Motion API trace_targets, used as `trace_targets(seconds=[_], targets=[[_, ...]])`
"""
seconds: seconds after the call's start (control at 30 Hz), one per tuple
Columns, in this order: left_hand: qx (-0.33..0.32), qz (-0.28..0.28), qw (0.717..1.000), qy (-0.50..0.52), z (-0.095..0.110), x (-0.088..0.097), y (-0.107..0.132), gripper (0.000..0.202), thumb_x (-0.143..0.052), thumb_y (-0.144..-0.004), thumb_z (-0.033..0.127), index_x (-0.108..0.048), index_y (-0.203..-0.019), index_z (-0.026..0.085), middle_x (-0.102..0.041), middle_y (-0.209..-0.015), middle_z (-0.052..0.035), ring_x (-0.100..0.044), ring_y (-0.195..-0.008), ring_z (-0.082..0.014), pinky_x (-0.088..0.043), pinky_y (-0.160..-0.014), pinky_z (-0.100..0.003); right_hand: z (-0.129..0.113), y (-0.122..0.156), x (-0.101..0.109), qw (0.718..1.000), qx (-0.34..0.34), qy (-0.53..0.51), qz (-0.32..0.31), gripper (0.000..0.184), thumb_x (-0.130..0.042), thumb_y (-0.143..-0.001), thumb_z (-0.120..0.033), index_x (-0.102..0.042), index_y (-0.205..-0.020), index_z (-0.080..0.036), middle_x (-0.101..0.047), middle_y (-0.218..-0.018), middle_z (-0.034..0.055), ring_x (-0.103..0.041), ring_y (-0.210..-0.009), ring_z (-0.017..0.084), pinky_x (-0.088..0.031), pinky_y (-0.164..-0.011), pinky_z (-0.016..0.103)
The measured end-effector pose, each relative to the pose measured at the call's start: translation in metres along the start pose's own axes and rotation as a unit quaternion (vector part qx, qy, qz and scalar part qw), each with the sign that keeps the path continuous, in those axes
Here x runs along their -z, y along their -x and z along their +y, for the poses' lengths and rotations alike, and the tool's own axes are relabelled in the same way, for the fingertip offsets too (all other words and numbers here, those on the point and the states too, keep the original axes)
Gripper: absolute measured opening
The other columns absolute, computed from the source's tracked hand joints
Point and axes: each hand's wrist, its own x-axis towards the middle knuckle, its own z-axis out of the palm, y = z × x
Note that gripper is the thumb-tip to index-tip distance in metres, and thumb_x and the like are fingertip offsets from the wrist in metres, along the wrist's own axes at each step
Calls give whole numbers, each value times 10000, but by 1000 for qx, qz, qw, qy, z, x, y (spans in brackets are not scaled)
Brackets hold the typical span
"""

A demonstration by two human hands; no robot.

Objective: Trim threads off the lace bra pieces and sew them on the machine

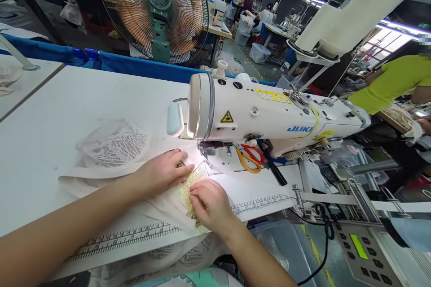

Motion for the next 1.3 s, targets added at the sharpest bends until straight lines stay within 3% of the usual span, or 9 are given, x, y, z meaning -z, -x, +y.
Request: trace_targets(seconds=[0.33,0.6,0.77,0.93,1.07,1.13,1.2,1.3], targets=[[-5,-1,1000,-12,-18,-3,-3,286,-408,-915,268,-644,-1058,194,-568,-1017,-139,-536,-848,-231,-483,-704,-327,0,0,0,1000,-18,-10,-15,203,-429,-852,-235,-577,-716,-207,-686,-788,63,-630,-762,178,-502,-693,311],[17,-23,999,-40,-32,3,-13,277,-462,-901,277,-659,-1073,187,-570,-1135,-171,-571,-912,-268,-509,-755,-364,-1,-3,1,1000,-9,-18,5,221,-427,-863,-242,-573,-703,-200,-676,-750,53,-627,-728,169,-498,-663,300],[29,-31,997,-60,-38,5,-19,295,-453,-903,292,-664,-1085,196,-612,-1020,-156,-592,-813,-257,-512,-696,-362,-1,1,-1,999,27,-21,20,172,-466,-863,-289,-597,-816,-187,-669,-843,71,-612,-810,180,-495,-725,313],[52,-31,995,-75,-37,7,-19,305,-454,-897,298,-664,-1095,200,-623,-1024,-157,-598,-852,-273,-514,-715,-378,-9,6,-5,989,52,101,-99,287,-685,-745,-421,-627,-924,-204,-622,-834,40,-547,-761,197,-454,-665,321],[74,-43,993,-85,-32,15,2,330,-409,-896,247,-639,-1122,178,-540,-1262,-174,-547,-1070,-317,-492,-853,-437,-20,-1,-2,958,19,205,-200,128,-668,-769,-300,-636,-832,-194,-605,-805,28,-531,-736,182,-406,-621,282],[120,-71,986,-87,-31,26,23,365,-385,-890,220,-595,-1186,190,-492,-1338,-154,-501,-1155,-317,-431,-953,-481,-25,-6,1,940,8,245,-238,26,-614,-787,-177,-636,-776,-185,-596,-739,21,-521,-688,167,-370,-585,265],[187,-106,972,-96,-32,42,47,409,-366,-882,199,-543,-1248,159,-458,-1372,-167,-444,-1227,-327,-344,-1029,-518,-29,-9,3,935,-3,257,-246,59,-607,-777,-128,-640,-773,-177,-599,-731,30,-521,-678,170,-351,-575,268],[264,-147,947,-112,-36,64,81,461,-316,-860,144,-490,-1270,25,-488,-1305,-254,-447,-1219,-368,-310,-1015,-579,-36,-10,3,938,-3,242,-249,103,-632,-786,-190,-646,-887,-172,-626,-917,85,-551,-812,211,-383,-652,304]])
